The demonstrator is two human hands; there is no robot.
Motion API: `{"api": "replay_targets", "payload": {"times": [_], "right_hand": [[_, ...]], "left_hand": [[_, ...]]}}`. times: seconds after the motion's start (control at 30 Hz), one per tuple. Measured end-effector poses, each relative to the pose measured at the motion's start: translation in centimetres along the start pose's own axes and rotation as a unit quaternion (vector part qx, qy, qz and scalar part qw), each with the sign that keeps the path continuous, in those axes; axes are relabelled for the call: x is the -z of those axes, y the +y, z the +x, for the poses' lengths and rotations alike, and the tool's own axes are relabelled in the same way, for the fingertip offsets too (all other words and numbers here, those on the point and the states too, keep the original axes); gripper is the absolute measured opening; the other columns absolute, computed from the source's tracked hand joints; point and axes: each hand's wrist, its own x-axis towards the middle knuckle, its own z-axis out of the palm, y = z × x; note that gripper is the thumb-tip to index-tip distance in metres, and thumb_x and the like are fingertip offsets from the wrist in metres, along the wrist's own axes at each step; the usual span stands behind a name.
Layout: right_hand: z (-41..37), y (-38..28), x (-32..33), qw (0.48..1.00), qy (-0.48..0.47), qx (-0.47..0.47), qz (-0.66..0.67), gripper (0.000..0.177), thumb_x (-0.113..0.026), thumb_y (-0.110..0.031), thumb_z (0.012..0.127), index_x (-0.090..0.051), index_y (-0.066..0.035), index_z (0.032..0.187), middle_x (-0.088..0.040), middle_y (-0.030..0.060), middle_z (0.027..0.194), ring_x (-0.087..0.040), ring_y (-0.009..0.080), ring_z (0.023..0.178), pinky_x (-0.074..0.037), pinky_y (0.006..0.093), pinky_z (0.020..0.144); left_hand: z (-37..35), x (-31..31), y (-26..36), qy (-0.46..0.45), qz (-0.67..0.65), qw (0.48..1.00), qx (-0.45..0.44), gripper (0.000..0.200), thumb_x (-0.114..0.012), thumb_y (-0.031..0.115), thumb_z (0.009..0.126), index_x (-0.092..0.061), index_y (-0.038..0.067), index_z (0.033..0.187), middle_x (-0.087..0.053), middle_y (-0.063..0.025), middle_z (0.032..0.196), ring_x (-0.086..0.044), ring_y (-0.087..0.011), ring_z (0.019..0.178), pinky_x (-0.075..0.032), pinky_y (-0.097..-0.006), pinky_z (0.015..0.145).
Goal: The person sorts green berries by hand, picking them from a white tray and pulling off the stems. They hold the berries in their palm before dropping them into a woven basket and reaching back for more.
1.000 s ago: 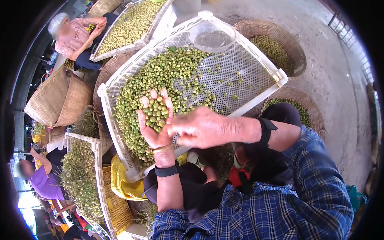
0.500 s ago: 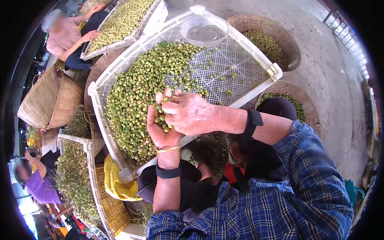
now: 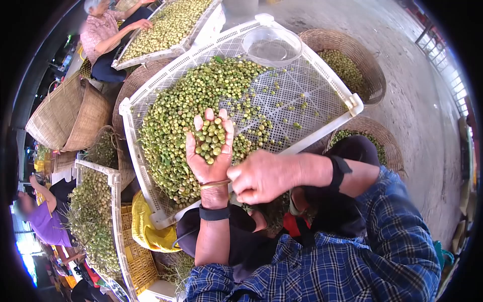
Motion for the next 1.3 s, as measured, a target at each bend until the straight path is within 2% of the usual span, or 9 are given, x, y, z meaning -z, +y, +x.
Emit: {"api": "replay_targets", "payload": {"times": [0.17,0.23,0.3,0.33,0.53,0.63,0.8,1.0,1.3], "right_hand": [[0.5,-1.3,-0.1,0.989,0.003,-0.036,0.141,0.012,-0.062,-0.014,0.074,-0.059,-0.013,0.085,-0.054,0.0031,0.070,-0.060,0.0258,0.061,-0.048,0.0374,0.052],[0.9,0.3,0.1,0.980,0.190,0.004,-0.053,0.012,-0.063,-0.015,0.076,-0.059,-0.009,0.086,-0.056,0.0042,0.075,-0.061,0.0237,0.063,-0.049,0.0357,0.051],[1.1,1.1,0.9,0.955,0.250,-0.070,-0.144,0.013,-0.064,-0.015,0.074,-0.058,-0.008,0.084,-0.056,0.0062,0.085,-0.060,0.0231,0.063,-0.049,0.0349,0.050],[1.3,1.2,1.1,0.948,0.252,-0.062,-0.182,0.014,-0.065,-0.016,0.073,-0.057,-0.008,0.082,-0.055,0.0072,0.088,-0.060,0.0233,0.064,-0.049,0.0350,0.050],[2.1,2.5,0.3,0.915,0.249,-0.011,-0.318,0.016,-0.065,-0.012,0.063,-0.053,-0.007,0.072,-0.049,0.0046,0.080,-0.056,0.0212,0.062,-0.047,0.0338,0.051],[1.9,2.5,0.5,0.916,0.193,-0.040,-0.349,0.014,-0.062,-0.014,0.065,-0.057,-0.005,0.074,-0.050,0.0127,0.099,-0.061,0.0240,0.068,-0.051,0.0339,0.052],[1.9,3.4,0.5,0.921,0.260,-0.063,-0.283,0.008,-0.058,-0.012,0.075,-0.056,-0.005,0.076,-0.055,0.0102,0.087,-0.060,0.0251,0.062,-0.050,0.0355,0.052],[0.6,4.0,4.2,0.964,0.215,-0.135,-0.078,0.011,-0.063,-0.010,0.075,-0.056,-0.005,0.082,-0.056,0.0085,0.080,-0.061,0.0247,0.066,-0.048,0.0356,0.054],[0.9,3.9,2.0,0.923,0.161,-0.054,-0.345,0.016,-0.065,-0.014,0.066,-0.054,-0.008,0.078,-0.052,0.0092,0.097,-0.061,0.0223,0.061,-0.051,0.0336,0.052]], "left_hand": [[-0.5,0.1,0.2,-0.009,-0.001,1.000,0.008,0.034,-0.049,0.028,0.090,-0.056,0.007,0.115,-0.052,-0.0148,0.125,-0.037,-0.0369,0.125,-0.033,-0.0503,0.102],[-0.9,-0.2,0.0,0.009,0.027,1.000,0.006,0.035,-0.047,0.029,0.091,-0.054,0.006,0.116,-0.050,-0.0138,0.125,-0.037,-0.0362,0.125,-0.030,-0.0495,0.104],[-1.1,-0.7,-0.6,0.037,0.072,0.997,-0.016,0.034,-0.048,0.030,0.090,-0.051,0.005,0.113,-0.050,-0.0123,0.120,-0.039,-0.0341,0.122,-0.030,-0.0478,0.104],[-1.0,-0.2,-0.6,-0.026,0.042,0.999,0.012,0.036,-0.044,0.030,0.092,-0.050,0.003,0.115,-0.049,-0.0143,0.123,-0.038,-0.0348,0.123,-0.028,-0.0463,0.105],[-1.4,-0.1,-1.8,0.049,0.048,0.997,0.021,0.042,-0.037,0.030,0.094,-0.047,0.001,0.122,-0.045,-0.0165,0.131,-0.035,-0.0347,0.127,-0.024,-0.0448,0.108],[-1.4,-0.3,-2.1,0.078,0.066,0.994,0.027,0.043,-0.037,0.030,0.093,-0.048,0.001,0.123,-0.045,-0.0164,0.132,-0.035,-0.0340,0.127,-0.023,-0.0444,0.109],[-1.5,-1.1,-2.5,0.200,0.054,0.978,0.014,0.042,-0.039,0.032,0.092,-0.052,0.003,0.120,-0.050,-0.0127,0.128,-0.044,-0.0290,0.121,-0.031,-0.0449,0.104],[-1.2,0.0,-1.8,0.081,0.035,0.995,0.051,0.040,-0.039,0.034,0.092,-0.053,0.008,0.118,-0.050,-0.0112,0.128,-0.048,-0.0267,0.116,-0.039,-0.0448,0.095],[-0.8,1.1,-1.6,0.074,0.011,0.997,0.032,0.039,-0.035,0.030,0.093,-0.051,0.005,0.118,-0.049,-0.0136,0.128,-0.048,-0.0263,0.117,-0.039,-0.0422,0.096]]}}
